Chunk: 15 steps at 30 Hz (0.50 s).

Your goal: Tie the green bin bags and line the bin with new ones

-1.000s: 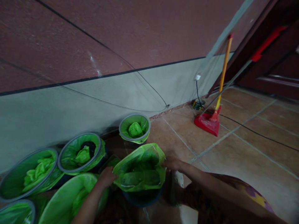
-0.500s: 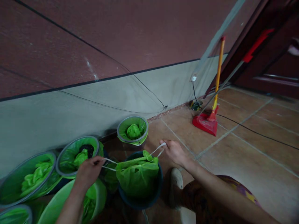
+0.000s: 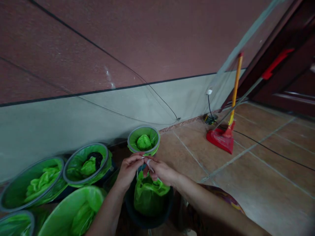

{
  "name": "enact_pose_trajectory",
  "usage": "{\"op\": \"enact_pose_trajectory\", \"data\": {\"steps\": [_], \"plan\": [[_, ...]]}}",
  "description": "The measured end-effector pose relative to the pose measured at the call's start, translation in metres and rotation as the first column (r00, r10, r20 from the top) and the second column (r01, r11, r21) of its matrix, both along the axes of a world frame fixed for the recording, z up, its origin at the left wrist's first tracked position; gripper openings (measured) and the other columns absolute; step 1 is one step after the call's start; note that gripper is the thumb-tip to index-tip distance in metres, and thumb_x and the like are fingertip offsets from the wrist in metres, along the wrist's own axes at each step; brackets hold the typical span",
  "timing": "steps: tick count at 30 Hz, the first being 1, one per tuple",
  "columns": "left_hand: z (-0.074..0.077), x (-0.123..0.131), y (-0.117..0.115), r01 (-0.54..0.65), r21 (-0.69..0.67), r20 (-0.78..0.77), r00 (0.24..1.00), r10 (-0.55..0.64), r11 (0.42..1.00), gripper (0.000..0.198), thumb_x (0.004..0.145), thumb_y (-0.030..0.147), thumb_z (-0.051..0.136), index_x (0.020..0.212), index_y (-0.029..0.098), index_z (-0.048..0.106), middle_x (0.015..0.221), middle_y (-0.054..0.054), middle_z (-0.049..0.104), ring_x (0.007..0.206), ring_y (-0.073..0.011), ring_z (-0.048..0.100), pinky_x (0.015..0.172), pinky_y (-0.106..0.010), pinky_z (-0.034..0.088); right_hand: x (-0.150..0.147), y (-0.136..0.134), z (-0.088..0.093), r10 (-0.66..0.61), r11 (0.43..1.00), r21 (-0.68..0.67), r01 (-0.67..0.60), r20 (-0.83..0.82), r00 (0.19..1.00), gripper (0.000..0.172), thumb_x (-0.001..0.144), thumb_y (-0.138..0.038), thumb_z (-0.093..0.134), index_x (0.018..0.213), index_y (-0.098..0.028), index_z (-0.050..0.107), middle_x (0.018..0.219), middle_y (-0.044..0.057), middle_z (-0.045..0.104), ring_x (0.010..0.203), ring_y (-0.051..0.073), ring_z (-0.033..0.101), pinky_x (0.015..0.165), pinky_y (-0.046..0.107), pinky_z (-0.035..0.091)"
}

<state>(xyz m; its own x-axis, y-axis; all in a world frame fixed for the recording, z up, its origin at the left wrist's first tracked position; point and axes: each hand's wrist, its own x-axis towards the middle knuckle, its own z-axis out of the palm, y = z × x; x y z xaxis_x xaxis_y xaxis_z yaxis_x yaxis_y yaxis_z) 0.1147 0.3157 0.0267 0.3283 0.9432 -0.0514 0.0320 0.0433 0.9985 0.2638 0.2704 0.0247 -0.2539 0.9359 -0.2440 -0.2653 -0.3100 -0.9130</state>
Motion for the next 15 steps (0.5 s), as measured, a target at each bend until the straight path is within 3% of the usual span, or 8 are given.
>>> {"op": "enact_pose_trajectory", "data": {"steps": [3, 5, 7, 11, 15], "plan": [[-0.003, -0.003, 0.003, 0.003, -0.071, 0.015, 1.000, -0.002, 0.998, 0.033, 0.070, 0.041, 0.071, 0.092, 0.017, 0.077, 0.110, -0.008, 0.074, 0.097, -0.0218, 0.065, 0.084, -0.031, 0.049, -0.005, 0.003, -0.003, 0.111, 0.994, 0.001, -0.112, -0.092, 0.990, 0.037, 0.080, -0.048, 0.066, 0.102, -0.021, 0.055, 0.062, -0.006, 0.060, 0.037, 0.002, 0.027, 0.038, 0.017, 0.017], [-0.006, -0.004, 0.004, 0.031, -0.142, 0.006, 1.000, -0.031, 0.989, 0.042, 0.072, 0.047, 0.070, 0.101, 0.017, 0.074, 0.104, -0.007, 0.074, 0.081, -0.0180, 0.065, 0.071, -0.028, 0.050, -0.007, 0.004, -0.005, 0.175, 0.985, 0.015, -0.174, -0.057, 0.983, 0.034, 0.077, -0.047, 0.068, 0.092, -0.019, 0.055, 0.060, -0.005, 0.060, 0.037, 0.002, 0.029, 0.037, 0.018, 0.016], [-0.010, -0.004, 0.003, 0.048, -0.172, -0.018, 0.998, -0.052, 0.984, 0.045, 0.073, 0.053, 0.066, 0.097, 0.016, 0.072, 0.091, -0.005, 0.073, 0.069, -0.0149, 0.061, 0.062, -0.026, 0.047, -0.008, 0.006, -0.006, 0.200, 0.980, 0.021, -0.200, -0.007, 0.980, 0.033, 0.078, -0.050, 0.065, 0.083, -0.018, 0.055, 0.056, -0.005, 0.058, 0.037, 0.003, 0.031, 0.036, 0.018, 0.016], [-0.021, -0.001, -0.002, 0.065, -0.131, 0.007, 0.998, -0.064, 0.989, 0.050, 0.077, 0.067, 0.054, 0.081, 0.018, 0.062, 0.076, -0.002, 0.065, 0.071, -0.0151, 0.059, 0.070, -0.028, 0.049, 0.000, 0.014, 0.000, 0.116, 0.993, 0.009, -0.116, -0.077, 0.990, 0.033, 0.081, -0.050, 0.060, 0.077, -0.018, 0.053, 0.050, -0.007, 0.049, 0.036, 0.003, 0.025, 0.036, 0.019, 0.010], [-0.031, 0.002, -0.009, 0.250, -0.103, -0.102, 0.960, -0.260, 0.963, 0.047, 0.081, 0.065, 0.050, 0.085, 0.019, 0.059, 0.074, -0.001, 0.063, 0.066, -0.0148, 0.058, 0.069, -0.028, 0.047, 0.023, 0.024, 0.012, -0.045, 0.999, 0.001, 0.046, -0.179, 0.983, 0.032, 0.079, -0.047, 0.064, 0.080, -0.017, 0.054, 0.050, -0.009, 0.045, 0.037, 0.002, 0.019, 0.038, 0.020, 0.006]]}}
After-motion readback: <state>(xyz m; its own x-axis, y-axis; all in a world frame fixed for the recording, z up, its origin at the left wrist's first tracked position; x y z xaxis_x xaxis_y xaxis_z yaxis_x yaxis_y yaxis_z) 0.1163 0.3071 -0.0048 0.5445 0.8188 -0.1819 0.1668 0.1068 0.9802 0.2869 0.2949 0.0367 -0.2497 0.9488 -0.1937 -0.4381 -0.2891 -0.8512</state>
